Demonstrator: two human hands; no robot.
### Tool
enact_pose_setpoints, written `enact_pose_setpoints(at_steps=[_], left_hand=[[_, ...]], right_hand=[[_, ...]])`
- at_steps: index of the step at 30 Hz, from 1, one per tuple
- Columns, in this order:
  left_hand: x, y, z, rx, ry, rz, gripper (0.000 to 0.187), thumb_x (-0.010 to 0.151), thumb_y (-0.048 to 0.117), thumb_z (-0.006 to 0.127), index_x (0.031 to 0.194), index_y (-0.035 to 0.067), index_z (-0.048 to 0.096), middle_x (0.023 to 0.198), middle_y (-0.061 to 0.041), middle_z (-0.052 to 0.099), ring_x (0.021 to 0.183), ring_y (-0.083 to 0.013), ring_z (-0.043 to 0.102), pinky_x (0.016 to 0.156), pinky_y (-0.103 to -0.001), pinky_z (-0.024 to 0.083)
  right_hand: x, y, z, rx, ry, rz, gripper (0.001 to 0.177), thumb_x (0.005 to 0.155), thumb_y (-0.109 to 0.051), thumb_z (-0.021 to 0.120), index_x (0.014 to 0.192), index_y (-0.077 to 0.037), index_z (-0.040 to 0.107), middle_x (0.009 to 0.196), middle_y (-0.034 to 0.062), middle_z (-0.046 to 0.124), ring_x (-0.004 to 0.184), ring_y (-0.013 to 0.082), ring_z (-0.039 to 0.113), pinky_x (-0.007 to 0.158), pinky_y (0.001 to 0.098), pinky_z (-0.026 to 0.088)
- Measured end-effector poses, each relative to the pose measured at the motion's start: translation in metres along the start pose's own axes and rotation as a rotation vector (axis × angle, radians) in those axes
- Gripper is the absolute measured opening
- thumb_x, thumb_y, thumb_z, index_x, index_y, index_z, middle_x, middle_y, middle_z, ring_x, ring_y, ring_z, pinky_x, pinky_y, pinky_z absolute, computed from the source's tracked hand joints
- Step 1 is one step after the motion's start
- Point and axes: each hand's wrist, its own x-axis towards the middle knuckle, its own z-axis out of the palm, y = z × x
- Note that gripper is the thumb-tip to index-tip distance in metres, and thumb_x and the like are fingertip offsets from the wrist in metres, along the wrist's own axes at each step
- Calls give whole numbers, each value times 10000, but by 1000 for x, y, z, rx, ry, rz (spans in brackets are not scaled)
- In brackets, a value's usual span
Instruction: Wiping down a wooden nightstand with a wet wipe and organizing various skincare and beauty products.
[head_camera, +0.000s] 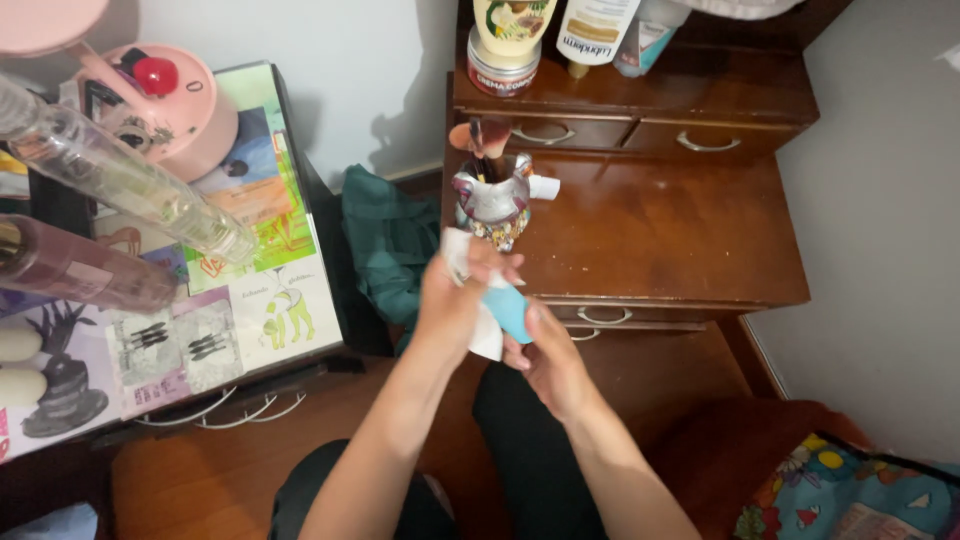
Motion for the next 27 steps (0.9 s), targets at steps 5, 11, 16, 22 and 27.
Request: enact_pose_setpoints(at_steps=[5, 11, 16, 22, 27], left_hand=[[9, -19, -32, -228, -77, 109, 514, 1079, 576, 589, 859, 140, 428, 823, 8, 491, 856, -180, 579, 1032, -426, 521], [10, 6, 2, -345, 444, -47, 516, 1001, 619, 400, 1085, 131, 543, 1003, -27, 628, 964, -178, 656, 886, -353, 521], [-8, -45, -2, 300, 307, -187, 504, 1102, 408, 519, 1486, 82, 503, 1097, -119, 647, 815, -236, 559, 710, -402, 447], [-14, -14, -2, 95, -93, -78, 458, 984, 333, 716, 1260, 26, 516, 1063, -91, 669, 969, -187, 676, 917, -394, 532], [-11, -28, -12, -100, -251, 93, 608, 1048, 584, 563, 1272, 19, 546, 1073, -59, 646, 1050, -210, 678, 1149, -449, 531]], right_hand=[[4, -1, -12, 480, -215, 247, 518, 1110, -470, 492, 1136, 37, 593, 726, 1, 486, 629, 101, 390, 587, 253, 332], [20, 0, 18, -9, 78, -144, 474, 1079, -438, 528, 1286, -12, 523, 932, 29, 528, 806, 146, 460, 741, 275, 392], [19, -5, 25, -653, 275, -342, 554, 1030, -442, 548, 1393, -28, 483, 1174, 105, 644, 1079, 229, 638, 948, 325, 499], [5, 6, -13, 365, -213, 111, 477, 1058, -433, 483, 1373, -79, 540, 1120, 17, 640, 1008, 156, 588, 908, 303, 467], [5, -9, -21, 131, -229, 211, 436, 1090, -474, 440, 1207, -80, 587, 875, 31, 590, 718, 121, 513, 672, 275, 405]])
